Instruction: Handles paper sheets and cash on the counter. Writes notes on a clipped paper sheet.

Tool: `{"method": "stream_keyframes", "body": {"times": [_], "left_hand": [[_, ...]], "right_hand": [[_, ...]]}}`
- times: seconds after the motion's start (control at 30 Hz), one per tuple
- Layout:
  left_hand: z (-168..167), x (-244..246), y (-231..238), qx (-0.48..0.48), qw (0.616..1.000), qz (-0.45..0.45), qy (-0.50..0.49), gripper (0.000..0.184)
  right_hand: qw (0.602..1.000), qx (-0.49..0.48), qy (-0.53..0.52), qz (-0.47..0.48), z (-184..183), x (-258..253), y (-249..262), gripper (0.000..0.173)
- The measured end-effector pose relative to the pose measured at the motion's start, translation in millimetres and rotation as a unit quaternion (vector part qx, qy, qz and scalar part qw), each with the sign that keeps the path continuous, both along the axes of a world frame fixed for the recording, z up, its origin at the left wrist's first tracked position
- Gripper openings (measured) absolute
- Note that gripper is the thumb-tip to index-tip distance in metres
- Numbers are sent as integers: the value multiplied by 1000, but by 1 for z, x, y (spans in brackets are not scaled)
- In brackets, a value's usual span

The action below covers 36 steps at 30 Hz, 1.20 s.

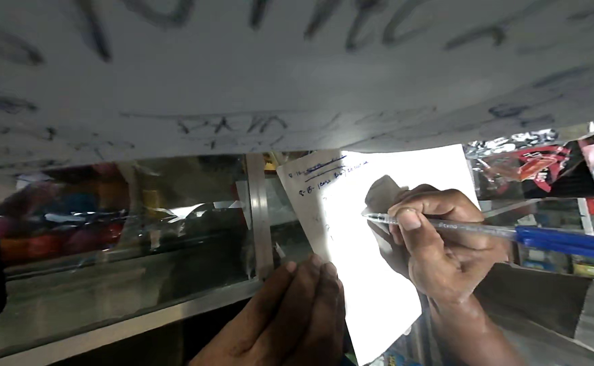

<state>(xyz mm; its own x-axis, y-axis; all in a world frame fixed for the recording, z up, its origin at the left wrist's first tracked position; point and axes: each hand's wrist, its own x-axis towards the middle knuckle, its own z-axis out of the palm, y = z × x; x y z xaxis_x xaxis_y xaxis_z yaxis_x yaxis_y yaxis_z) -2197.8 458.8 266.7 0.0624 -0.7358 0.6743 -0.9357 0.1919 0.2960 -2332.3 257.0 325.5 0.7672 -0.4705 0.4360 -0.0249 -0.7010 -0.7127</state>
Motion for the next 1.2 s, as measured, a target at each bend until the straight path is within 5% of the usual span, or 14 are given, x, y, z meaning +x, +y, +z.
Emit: {"method": "stream_keyframes", "body": {"times": [0.47,0.63,1.2], "left_hand": [[0,-1,0,-5,1000,14,-7,23],[-2,-2,-2,-13,1000,23,-9,23],[1,-2,-2,1,1000,25,-16,23]], "right_hand": [[1000,3,-7,-22,0,-2,2,5],[996,81,-10,-22,7,-3,-9,5],[998,41,0,48,3,-4,-14,6]]}}
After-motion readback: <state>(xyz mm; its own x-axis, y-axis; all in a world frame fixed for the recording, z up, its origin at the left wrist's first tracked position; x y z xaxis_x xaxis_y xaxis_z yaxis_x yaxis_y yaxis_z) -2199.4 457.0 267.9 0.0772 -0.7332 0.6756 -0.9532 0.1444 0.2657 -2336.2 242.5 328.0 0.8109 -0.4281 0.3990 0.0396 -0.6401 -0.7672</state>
